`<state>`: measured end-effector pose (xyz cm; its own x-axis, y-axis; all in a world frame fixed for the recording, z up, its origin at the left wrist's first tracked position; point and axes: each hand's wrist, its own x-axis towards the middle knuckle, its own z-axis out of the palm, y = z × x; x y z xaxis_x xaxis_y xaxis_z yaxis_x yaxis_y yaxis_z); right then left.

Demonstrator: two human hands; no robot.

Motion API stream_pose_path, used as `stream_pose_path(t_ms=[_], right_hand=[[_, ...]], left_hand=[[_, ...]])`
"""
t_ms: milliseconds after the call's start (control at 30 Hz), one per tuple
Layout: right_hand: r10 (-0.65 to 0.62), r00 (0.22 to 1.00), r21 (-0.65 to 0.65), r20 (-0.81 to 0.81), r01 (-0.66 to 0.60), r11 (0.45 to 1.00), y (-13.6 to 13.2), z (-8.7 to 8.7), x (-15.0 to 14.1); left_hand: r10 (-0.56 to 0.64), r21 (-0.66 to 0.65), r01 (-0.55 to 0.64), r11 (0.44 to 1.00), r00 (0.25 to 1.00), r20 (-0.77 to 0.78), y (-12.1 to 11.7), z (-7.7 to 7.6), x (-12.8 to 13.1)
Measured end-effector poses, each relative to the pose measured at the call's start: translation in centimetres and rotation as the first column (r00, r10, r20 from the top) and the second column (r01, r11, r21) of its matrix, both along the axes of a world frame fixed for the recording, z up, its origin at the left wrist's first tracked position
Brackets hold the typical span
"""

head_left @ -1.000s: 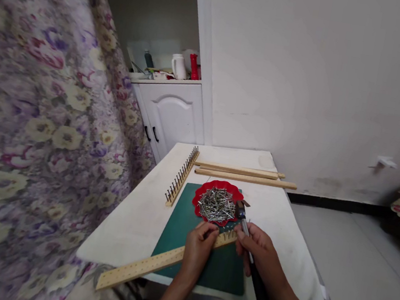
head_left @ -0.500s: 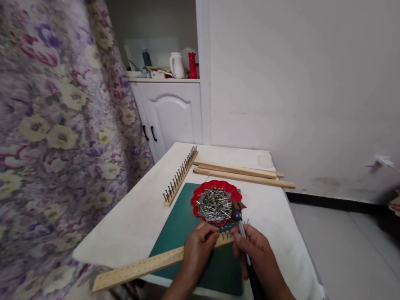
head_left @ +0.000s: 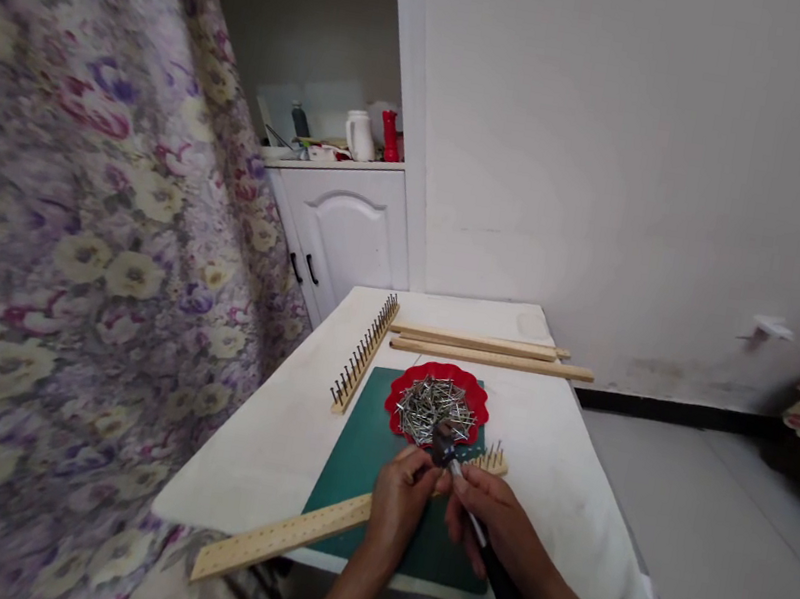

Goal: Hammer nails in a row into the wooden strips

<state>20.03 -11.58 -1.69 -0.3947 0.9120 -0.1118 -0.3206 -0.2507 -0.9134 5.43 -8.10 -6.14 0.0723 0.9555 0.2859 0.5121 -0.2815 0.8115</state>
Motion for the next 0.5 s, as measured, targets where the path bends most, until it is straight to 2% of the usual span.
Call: stream_pose_path(t_ms=[500], right_hand=[[0.001, 0.999, -0.009, 0.032, -0.001, 1.0, -0.38, 0.12, 0.03]], left_hand=[[0.01, -0.023, -0.01, 1.0, 1.0, 0.006, -0.1, -0.24, -0.02]])
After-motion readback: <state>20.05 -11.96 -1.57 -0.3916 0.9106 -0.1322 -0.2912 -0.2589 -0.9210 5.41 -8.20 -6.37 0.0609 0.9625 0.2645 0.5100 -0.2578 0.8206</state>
